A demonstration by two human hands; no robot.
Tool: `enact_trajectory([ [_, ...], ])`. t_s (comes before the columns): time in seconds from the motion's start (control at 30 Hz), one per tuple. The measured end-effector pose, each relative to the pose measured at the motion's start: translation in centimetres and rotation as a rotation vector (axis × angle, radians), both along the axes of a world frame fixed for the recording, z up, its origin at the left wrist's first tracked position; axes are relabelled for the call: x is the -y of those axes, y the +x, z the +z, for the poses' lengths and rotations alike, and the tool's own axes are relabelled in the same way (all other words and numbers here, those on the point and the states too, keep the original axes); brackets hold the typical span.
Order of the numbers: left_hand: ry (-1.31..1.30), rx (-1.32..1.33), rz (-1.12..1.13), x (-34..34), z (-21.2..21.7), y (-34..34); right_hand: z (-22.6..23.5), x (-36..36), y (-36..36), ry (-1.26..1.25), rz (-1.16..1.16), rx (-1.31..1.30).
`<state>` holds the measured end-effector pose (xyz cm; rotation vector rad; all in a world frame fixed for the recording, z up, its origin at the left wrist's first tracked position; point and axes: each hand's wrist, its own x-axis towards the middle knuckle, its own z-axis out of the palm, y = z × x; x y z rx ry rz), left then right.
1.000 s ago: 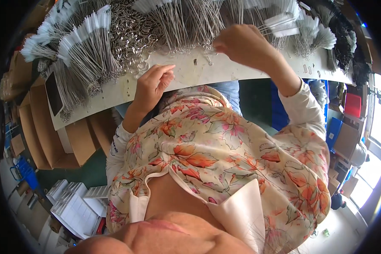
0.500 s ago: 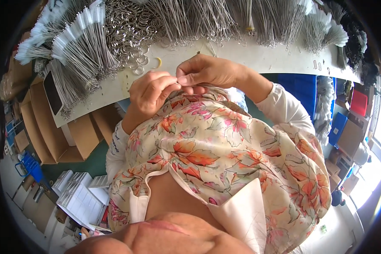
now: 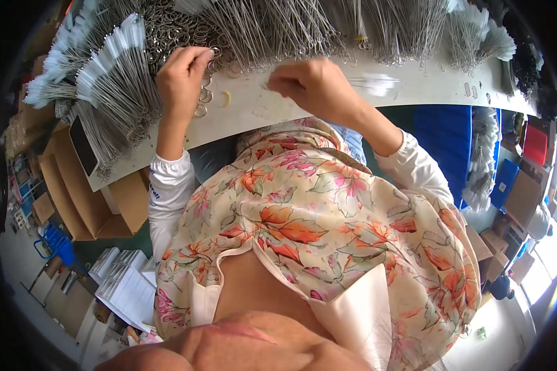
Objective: Assembling small metal rings onto the twisted wire shafts of white plastic brushes.
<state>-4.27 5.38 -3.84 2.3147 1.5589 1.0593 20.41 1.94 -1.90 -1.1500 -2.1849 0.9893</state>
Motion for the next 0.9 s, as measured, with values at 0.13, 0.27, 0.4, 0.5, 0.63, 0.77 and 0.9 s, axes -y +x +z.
enact_trajectory([
  [0.13, -0.214, 0.436, 0.054, 1.4, 3.2, 1.1, 3.2, -2.4, -2.9, -0.416, -0.126, -0.400],
  [0.27, -0.368, 0.727, 0.052, 3.2, 4.7, 2.2, 4.4, -2.7, -5.7, -0.406, -0.063, -0.665],
  [0.4, -0.249, 0.830, 0.020, 3.9, 4.9, 2.3, 4.4, -1.4, -7.2, -0.359, -0.015, -0.696],
  [0.5, -0.403, 1.110, -0.079, 4.5, 5.8, 0.6, 4.6, -1.4, -7.4, 0.288, 0.055, -0.561],
  [0.63, -0.550, 1.166, -0.319, 5.0, 7.7, -1.1, 4.6, -1.5, -7.5, 0.720, 0.096, -0.423],
  [0.77, -0.517, 1.055, -0.372, 5.7, 8.8, -2.0, 4.7, -1.7, -7.8, 0.977, 0.171, -0.353],
  [0.9, -0.465, 0.890, -0.251, 6.6, 9.3, -2.2, 4.8, -1.7, -7.9, 1.017, 0.245, -0.291],
])
